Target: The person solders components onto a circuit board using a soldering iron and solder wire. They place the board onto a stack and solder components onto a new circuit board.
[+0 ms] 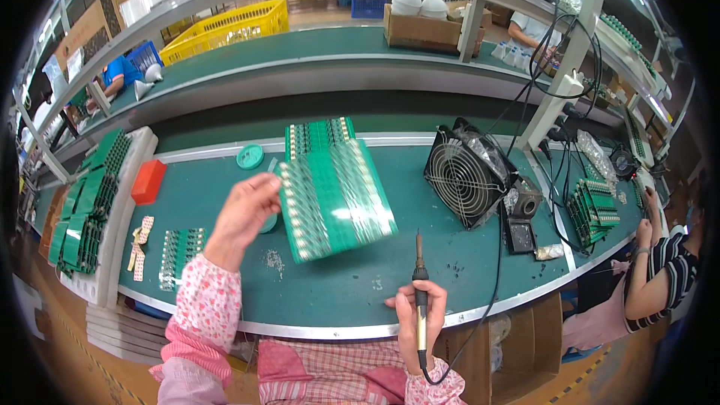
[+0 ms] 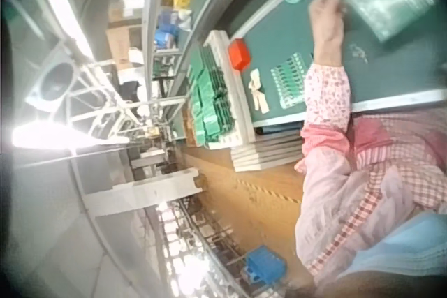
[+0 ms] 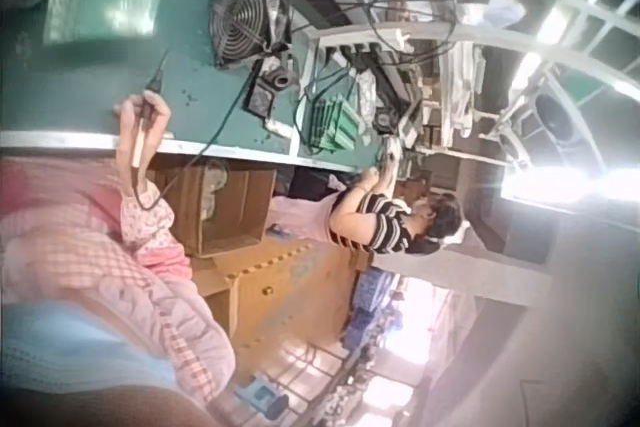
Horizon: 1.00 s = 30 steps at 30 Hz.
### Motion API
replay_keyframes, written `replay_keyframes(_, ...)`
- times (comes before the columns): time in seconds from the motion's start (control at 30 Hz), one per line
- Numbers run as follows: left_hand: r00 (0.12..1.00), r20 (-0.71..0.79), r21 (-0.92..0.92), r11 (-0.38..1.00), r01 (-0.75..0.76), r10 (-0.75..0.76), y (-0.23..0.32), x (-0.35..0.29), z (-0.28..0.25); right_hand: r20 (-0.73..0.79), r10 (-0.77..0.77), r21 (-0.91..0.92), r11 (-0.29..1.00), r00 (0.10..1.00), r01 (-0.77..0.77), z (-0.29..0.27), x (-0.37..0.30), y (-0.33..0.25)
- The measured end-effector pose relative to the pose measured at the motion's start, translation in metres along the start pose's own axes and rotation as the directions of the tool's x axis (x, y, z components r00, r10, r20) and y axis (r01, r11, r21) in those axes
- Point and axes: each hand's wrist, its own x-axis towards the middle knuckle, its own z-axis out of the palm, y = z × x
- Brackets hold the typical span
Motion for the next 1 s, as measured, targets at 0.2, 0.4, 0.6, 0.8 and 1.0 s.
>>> replay_keyframes(0.2,0.984,-0.143,0.200,0.977,-0.072,0.102,0.055,0.066,-0.020,0.017,-0.026,0.069,0.997,1.000,0.024,-0.001,0.002,0.002)
replay_keyframes(0.4,0.986,-0.168,0.295,0.953,0.068,-0.018,0.029,0.126,-0.046,0.016,-0.021,0.037,0.999,1.000,0.021,-0.002,-0.004,0.003)
replay_keyframes(0.6,0.957,-0.287,0.470,0.877,0.100,0.045,0.006,0.143,-0.045,0.030,-0.031,0.011,0.999,0.999,0.030,-0.005,-0.006,0.006)
replay_keyframes(0.8,0.848,-0.183,0.809,0.567,-0.157,0.497,0.017,0.129,-0.058,0.032,-0.043,0.040,0.998,0.999,0.042,0.000,-0.003,0.003)
replay_keyframes(1.0,0.790,-0.027,0.998,0.068,-0.018,0.613,0.091,0.002,-0.053,0.033,-0.050,-0.062,0.997,0.998,0.052,0.005,-0.002,0.000)
